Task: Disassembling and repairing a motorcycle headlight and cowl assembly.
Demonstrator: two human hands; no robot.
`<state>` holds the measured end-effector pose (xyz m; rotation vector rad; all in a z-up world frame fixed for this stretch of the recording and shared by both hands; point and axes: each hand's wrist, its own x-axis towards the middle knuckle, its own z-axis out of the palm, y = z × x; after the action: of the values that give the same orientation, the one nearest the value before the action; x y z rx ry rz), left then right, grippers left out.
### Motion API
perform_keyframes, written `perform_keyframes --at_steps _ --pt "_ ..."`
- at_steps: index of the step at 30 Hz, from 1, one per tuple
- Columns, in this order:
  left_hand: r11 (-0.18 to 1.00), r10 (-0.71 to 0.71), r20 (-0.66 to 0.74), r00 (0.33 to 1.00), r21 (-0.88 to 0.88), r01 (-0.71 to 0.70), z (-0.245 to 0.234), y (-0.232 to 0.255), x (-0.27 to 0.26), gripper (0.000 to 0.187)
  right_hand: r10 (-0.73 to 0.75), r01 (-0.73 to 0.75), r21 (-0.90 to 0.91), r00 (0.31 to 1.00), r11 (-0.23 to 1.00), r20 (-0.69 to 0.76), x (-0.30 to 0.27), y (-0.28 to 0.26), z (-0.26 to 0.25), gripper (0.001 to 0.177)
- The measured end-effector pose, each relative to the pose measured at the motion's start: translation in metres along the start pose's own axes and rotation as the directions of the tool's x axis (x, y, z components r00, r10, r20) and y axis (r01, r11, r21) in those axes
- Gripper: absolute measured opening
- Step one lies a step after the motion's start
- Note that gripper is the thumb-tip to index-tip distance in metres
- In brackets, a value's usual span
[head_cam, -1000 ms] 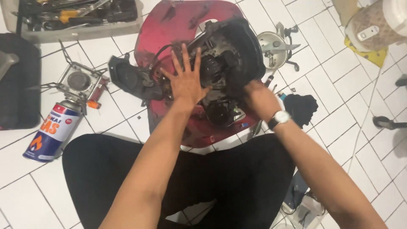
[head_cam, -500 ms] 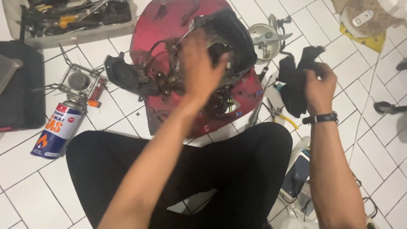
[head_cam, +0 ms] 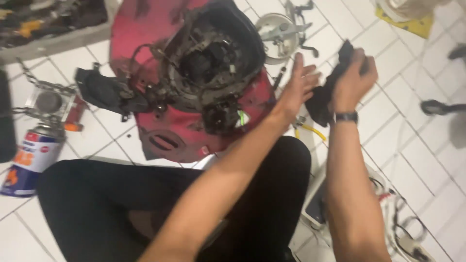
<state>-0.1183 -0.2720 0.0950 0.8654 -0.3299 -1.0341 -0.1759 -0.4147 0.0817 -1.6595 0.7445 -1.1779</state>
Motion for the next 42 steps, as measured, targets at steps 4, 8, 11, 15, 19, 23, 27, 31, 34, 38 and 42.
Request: perform_keyframes --at_steps 4,8,11,15,19,23,27,31,34,38,42 --pt "0.994 0.104 -0.093 0.990 0.036 -0.101 0.018 -0.023 0.008 0.098 -0.152 0.209 -0.392 0.973 0.896 0.171 -0.021 0.021 0.003 0.037" --pt "0.990 0.123 0.066 0.990 0.054 -0.126 0.031 -0.033 -0.001 0.093 -0.345 0.308 -0.379 0.938 0.873 -0.033 0.036 0.101 -0.032 0.029" --pt "0.974 0.151 -0.013 0.988 0.173 -0.146 0.037 -0.038 0.022 0.088 -0.143 0.141 -0.078 0.989 0.987 -0.028 0.016 0.041 -0.026 0.029" --pt "0.848 0.303 -0.235 0.923 0.509 -0.149 0.034 -0.025 0.024 0.082 0.093 -0.216 0.578 0.968 0.787 0.235 -0.018 -0.005 -0.026 0.026" --pt "0.767 0.418 -0.201 0.886 0.600 -0.226 0.039 -0.022 -0.014 0.100 0.173 -0.245 0.631 0.969 0.736 0.174 0.000 -0.044 -0.026 0.038" --pt "0.884 0.328 -0.098 0.940 0.382 -0.269 0.015 0.017 -0.114 0.080 0.130 -0.118 -0.064 0.958 0.991 0.254 0.011 0.006 -0.028 0.033" --pt "0.984 0.148 -0.287 0.947 -0.050 -0.169 -0.065 0.054 -0.241 0.060 0.177 0.282 -0.737 0.861 0.614 0.477 -0.012 0.050 -0.040 0.065" --pt "0.958 0.116 -0.741 0.661 -0.091 -0.270 -0.156 0.010 -0.325 0.050 -0.204 0.552 -0.644 0.820 0.530 0.535 -0.063 -0.026 -0.005 0.046" --pt "0.902 -0.141 -0.845 0.517 -0.324 -0.284 -0.181 -0.021 -0.329 0.051 -0.005 0.389 -0.541 0.815 0.746 0.579 -0.101 -0.076 0.027 0.030" --pt "0.658 -0.362 -0.580 0.730 -0.713 -0.241 -0.168 -0.005 -0.292 0.063 0.138 0.301 -0.525 0.753 0.796 0.643 -0.146 -0.102 0.056 0.029" --pt "0.543 -0.253 -0.568 0.783 -0.754 -0.371 -0.143 0.020 -0.258 0.063 0.176 0.343 -0.571 0.726 0.746 0.665 -0.174 -0.117 0.076 0.035"
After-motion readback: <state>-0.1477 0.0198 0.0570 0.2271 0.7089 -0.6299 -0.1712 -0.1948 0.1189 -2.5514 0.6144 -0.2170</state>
